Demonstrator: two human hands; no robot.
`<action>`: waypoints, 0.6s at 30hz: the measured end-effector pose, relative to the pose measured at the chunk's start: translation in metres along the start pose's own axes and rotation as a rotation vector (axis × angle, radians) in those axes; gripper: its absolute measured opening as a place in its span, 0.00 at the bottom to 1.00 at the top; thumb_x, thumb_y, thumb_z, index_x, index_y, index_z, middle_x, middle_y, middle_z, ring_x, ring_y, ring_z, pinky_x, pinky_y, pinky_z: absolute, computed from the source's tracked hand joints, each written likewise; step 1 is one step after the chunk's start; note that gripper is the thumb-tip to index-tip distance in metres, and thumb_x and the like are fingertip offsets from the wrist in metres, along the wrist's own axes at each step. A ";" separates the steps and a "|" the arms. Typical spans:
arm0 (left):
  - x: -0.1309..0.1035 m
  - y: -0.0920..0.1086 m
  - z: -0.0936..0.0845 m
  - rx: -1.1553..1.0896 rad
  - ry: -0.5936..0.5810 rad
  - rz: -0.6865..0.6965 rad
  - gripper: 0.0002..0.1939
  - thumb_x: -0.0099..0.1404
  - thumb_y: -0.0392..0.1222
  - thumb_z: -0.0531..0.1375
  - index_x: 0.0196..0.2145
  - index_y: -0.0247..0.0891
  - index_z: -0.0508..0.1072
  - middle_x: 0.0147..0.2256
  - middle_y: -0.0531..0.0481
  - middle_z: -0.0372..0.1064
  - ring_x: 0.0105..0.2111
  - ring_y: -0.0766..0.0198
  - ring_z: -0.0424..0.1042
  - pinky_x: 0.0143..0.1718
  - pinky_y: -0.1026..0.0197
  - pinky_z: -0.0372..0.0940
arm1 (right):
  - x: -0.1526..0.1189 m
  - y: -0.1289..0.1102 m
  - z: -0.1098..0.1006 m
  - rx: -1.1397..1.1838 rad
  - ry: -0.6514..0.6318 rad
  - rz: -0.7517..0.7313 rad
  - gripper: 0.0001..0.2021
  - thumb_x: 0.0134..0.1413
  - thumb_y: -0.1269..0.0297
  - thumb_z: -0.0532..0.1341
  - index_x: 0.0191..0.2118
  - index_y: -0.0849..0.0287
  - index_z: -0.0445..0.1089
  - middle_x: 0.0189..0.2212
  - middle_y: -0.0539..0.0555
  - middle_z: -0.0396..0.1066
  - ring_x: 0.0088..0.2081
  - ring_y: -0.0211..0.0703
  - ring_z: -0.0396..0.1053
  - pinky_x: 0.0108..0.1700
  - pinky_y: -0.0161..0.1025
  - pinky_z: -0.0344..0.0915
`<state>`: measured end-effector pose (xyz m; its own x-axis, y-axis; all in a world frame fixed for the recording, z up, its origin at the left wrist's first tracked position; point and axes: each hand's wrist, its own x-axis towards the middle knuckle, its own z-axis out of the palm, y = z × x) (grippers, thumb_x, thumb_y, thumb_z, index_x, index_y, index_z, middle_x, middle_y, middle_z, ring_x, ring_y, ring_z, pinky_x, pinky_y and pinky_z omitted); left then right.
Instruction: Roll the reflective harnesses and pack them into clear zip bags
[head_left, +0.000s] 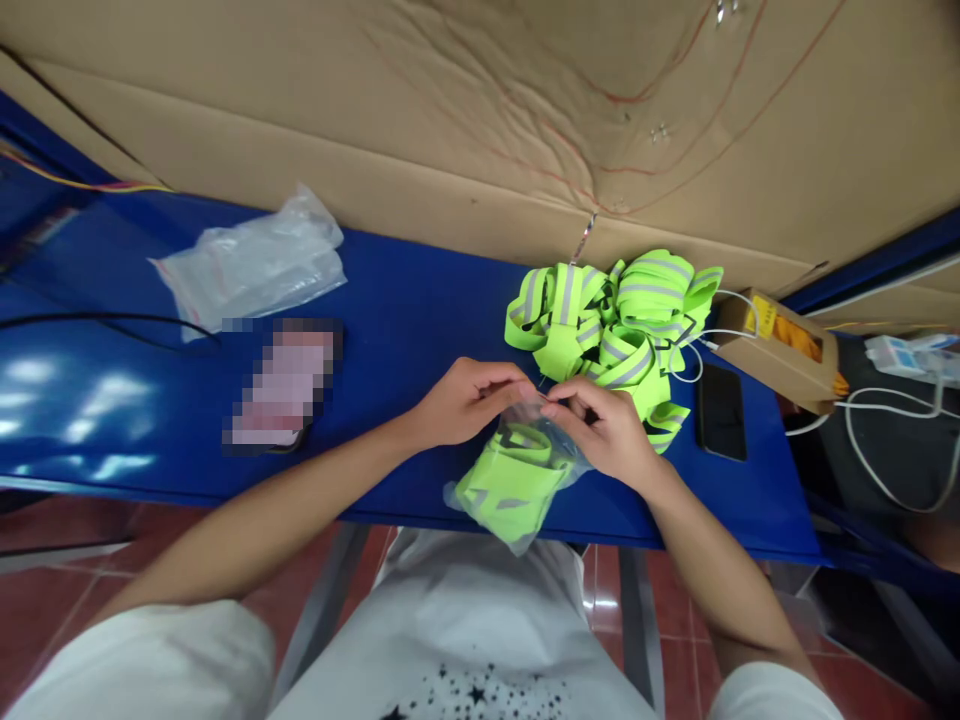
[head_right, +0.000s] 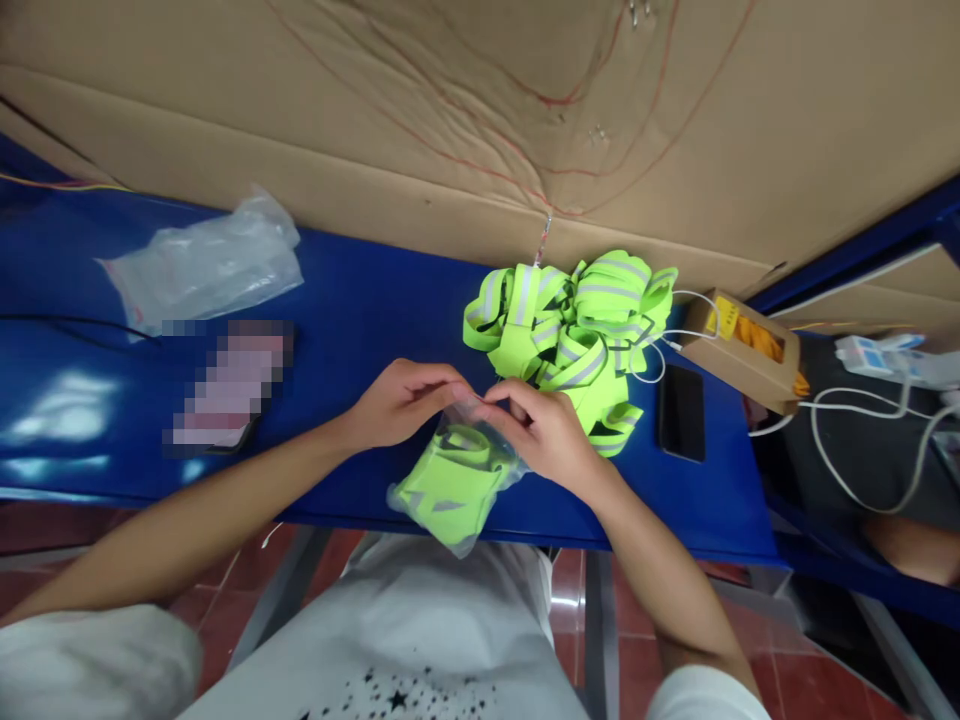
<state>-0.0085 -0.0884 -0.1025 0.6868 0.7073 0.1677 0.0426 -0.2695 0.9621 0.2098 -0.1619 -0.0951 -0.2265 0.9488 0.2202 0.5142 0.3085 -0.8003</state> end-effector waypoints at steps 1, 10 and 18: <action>0.000 0.001 -0.001 0.036 0.032 0.028 0.19 0.74 0.54 0.59 0.35 0.35 0.78 0.29 0.48 0.79 0.27 0.65 0.76 0.29 0.66 0.66 | 0.001 0.001 -0.001 -0.004 0.002 -0.005 0.09 0.68 0.56 0.62 0.43 0.56 0.73 0.19 0.42 0.55 0.21 0.31 0.54 0.26 0.32 0.53; 0.043 -0.017 -0.118 0.400 0.722 0.060 0.22 0.73 0.63 0.57 0.35 0.41 0.75 0.31 0.53 0.75 0.33 0.63 0.70 0.41 0.57 0.67 | 0.007 0.009 -0.011 -0.195 0.371 -0.008 0.11 0.71 0.59 0.57 0.51 0.56 0.73 0.19 0.43 0.57 0.21 0.36 0.57 0.27 0.35 0.58; 0.056 -0.016 -0.098 0.676 0.531 0.128 0.23 0.73 0.55 0.58 0.58 0.39 0.71 0.55 0.46 0.74 0.55 0.52 0.70 0.63 0.48 0.59 | 0.008 0.023 -0.004 -0.451 0.186 -0.204 0.12 0.71 0.65 0.56 0.49 0.56 0.77 0.43 0.55 0.82 0.37 0.43 0.79 0.39 0.38 0.70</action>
<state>-0.0416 0.0194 -0.0874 0.2938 0.8108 0.5062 0.5254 -0.5794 0.6230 0.2230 -0.1470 -0.1095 -0.2296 0.8500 0.4741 0.7892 0.4477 -0.4204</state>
